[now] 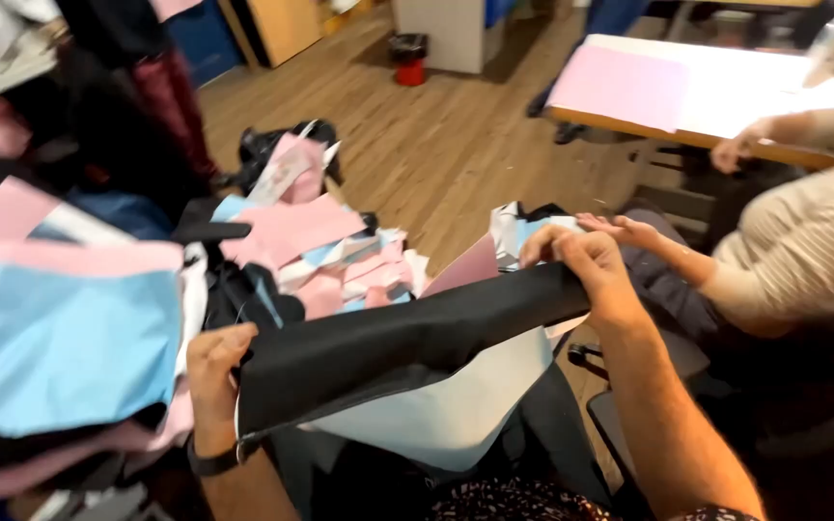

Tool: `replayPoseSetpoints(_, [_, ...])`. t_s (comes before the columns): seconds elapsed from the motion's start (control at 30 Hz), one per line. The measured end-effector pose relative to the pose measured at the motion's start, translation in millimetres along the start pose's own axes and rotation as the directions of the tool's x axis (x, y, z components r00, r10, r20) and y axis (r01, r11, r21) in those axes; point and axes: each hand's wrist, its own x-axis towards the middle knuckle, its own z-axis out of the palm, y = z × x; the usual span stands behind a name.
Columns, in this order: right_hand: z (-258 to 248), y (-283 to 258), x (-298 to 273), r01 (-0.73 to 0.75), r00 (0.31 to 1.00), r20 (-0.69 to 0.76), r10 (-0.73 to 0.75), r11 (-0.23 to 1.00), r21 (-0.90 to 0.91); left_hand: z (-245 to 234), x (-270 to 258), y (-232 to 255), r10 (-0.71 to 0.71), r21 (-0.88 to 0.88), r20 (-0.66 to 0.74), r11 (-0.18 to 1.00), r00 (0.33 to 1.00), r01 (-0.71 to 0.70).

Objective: Aligning leather pieces for sewing at a workstation.

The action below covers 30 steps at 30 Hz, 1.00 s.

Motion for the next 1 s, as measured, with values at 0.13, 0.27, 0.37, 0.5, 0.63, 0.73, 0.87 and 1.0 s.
replayPoseSetpoints(0.13, [-26, 5, -26, -0.171, 0.985, -0.033, 0.168, 0.982, -0.083, 1, 14, 4, -0.116, -0.067, 0.006, 0.991, 0.993, 0.116])
replayPoseSetpoints(0.27, [29, -54, -25, -0.383, 0.821, 0.262, 0.508, 0.829, -0.408, 31, 6, 52, 0.323, 0.145, 0.073, 0.933, 0.944, -0.33])
replayPoseSetpoints(0.37, [52, -67, -40, -0.393, 0.721, 0.326, 0.612, 0.748, -0.535, 39, -10, 75, 0.286, 0.025, -0.014, 0.958, 0.958, -0.285])
replayPoseSetpoints(0.5, [65, -74, -57, -0.297, 0.828, 0.18, 0.531, 0.688, -0.663, 29, -16, 82, 0.168, -0.015, -0.047, 0.986, 0.985, -0.169])
replayPoseSetpoints(0.63, [47, -65, -62, -0.399, 0.85, 0.021, 0.527, 0.668, -0.628, 35, -9, 76, 0.225, 0.075, 0.009, 0.971, 0.974, -0.225])
replayPoseSetpoints(0.73, [28, -60, -58, -0.411, 0.857, 0.071, 0.511, 0.759, -0.506, 31, -6, 64, 0.21, 0.065, 0.021, 0.975, 0.978, -0.211])
replayPoseSetpoints(0.87, [22, -69, -54, -0.375, 0.83, 0.294, 0.474, 0.865, -0.334, 25, 0, 51, 0.131, 0.07, 0.07, 0.988, 0.989, -0.135])
replayPoseSetpoints(1.0, [33, -79, -58, -0.677, 0.616, 0.416, 0.669, 0.72, -0.155, 13, 6, 40, 0.013, 0.037, 0.13, 0.999, 0.991, -0.018])
